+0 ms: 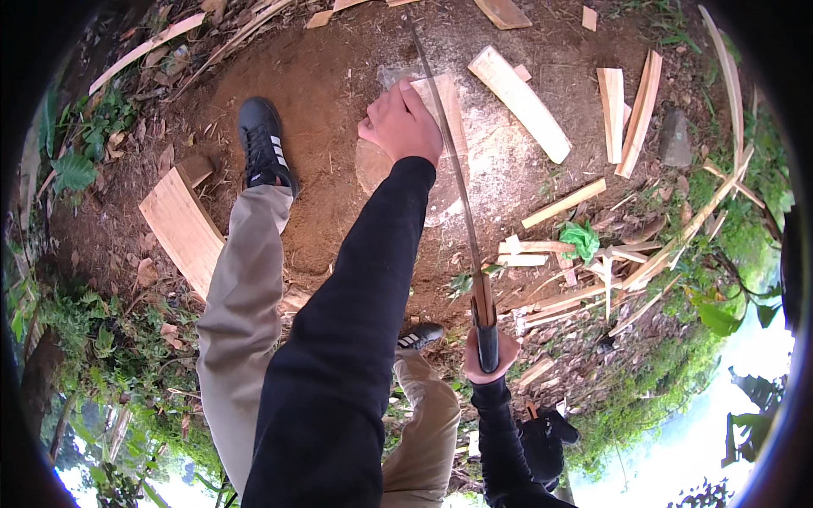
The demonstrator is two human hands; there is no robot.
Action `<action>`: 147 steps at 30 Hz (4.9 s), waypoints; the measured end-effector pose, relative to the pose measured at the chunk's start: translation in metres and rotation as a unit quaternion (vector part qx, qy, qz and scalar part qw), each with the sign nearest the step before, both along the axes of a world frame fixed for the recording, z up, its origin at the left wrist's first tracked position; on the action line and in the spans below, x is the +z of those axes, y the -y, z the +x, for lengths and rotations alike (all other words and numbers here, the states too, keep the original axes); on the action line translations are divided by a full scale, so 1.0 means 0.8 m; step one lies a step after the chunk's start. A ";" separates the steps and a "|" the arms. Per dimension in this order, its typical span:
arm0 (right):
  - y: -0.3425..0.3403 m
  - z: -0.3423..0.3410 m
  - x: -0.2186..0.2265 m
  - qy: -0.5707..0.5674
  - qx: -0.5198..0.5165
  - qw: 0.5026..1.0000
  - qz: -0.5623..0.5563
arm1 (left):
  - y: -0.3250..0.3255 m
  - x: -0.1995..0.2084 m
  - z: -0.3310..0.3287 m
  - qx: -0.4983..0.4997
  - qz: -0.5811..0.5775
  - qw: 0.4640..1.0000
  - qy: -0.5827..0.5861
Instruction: The person uses a machete to repeatedly strike and split a small piece of wood placed on a flat rock. The person holds the wood steady with one hand while swinging the machete with the other to produce thin wood shavings and smaller pieces.
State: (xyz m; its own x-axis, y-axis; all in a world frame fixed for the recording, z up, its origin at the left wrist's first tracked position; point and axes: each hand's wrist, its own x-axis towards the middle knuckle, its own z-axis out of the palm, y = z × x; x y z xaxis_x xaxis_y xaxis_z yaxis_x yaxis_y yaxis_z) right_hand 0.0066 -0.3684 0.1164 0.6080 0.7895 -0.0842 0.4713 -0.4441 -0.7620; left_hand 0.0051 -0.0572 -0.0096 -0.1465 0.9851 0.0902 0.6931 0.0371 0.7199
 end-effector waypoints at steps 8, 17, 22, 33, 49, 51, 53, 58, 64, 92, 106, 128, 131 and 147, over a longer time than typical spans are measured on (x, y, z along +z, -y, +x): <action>-0.023 0.007 -0.015 -0.035 0.036 0.997 0.062 | -0.003 0.003 -0.002 -0.010 -0.023 1.000 0.001; -0.042 0.000 0.000 -0.094 0.009 0.996 0.008 | 0.010 -0.008 -0.008 0.000 -0.018 1.000 -0.020; -0.005 -0.007 -0.007 0.007 -0.011 1.000 0.010 | 0.001 0.003 0.004 -0.011 -0.019 1.000 -0.002; -0.011 0.009 0.015 -0.036 0.002 0.999 0.023 | -0.003 0.009 0.007 -0.021 -0.042 0.999 0.005; -0.010 0.013 -0.018 -0.087 0.016 0.996 0.012 | 0.000 0.008 0.005 -0.016 -0.054 0.998 -0.004; 0.019 0.009 -0.003 -0.043 0.027 0.999 -0.015 | -0.004 0.012 0.001 -0.009 -0.037 0.999 0.004; 0.027 0.011 0.011 0.010 0.058 0.998 -0.038 | -0.003 0.001 -0.001 0.003 -0.005 1.000 -0.007; -0.021 0.018 -0.017 -0.069 0.013 0.998 0.001 | -0.002 0.009 0.008 -0.015 -0.039 0.999 -0.003; 0.027 -0.007 0.009 0.001 -0.003 1.000 -0.023 | -0.004 0.000 0.001 -0.001 -0.027 1.000 0.002; -0.007 0.019 -0.010 -0.055 0.019 0.998 0.028 | -0.008 0.006 0.001 -0.005 -0.043 0.999 -0.004; 0.026 0.000 0.005 0.007 -0.002 1.000 -0.021 | -0.006 0.015 -0.001 -0.006 -0.061 0.998 -0.012; 0.047 0.013 -0.005 -0.031 0.025 0.999 -0.029 | -0.004 -0.006 0.006 0.016 -0.027 1.000 -0.003; 0.036 0.014 -0.008 -0.028 0.033 0.999 0.017 | -0.010 0.011 -0.002 0.009 -0.036 0.999 -0.012; -0.010 0.016 -0.020 -0.038 0.002 0.999 0.016 | -0.006 0.013 0.007 -0.006 -0.068 0.998 0.001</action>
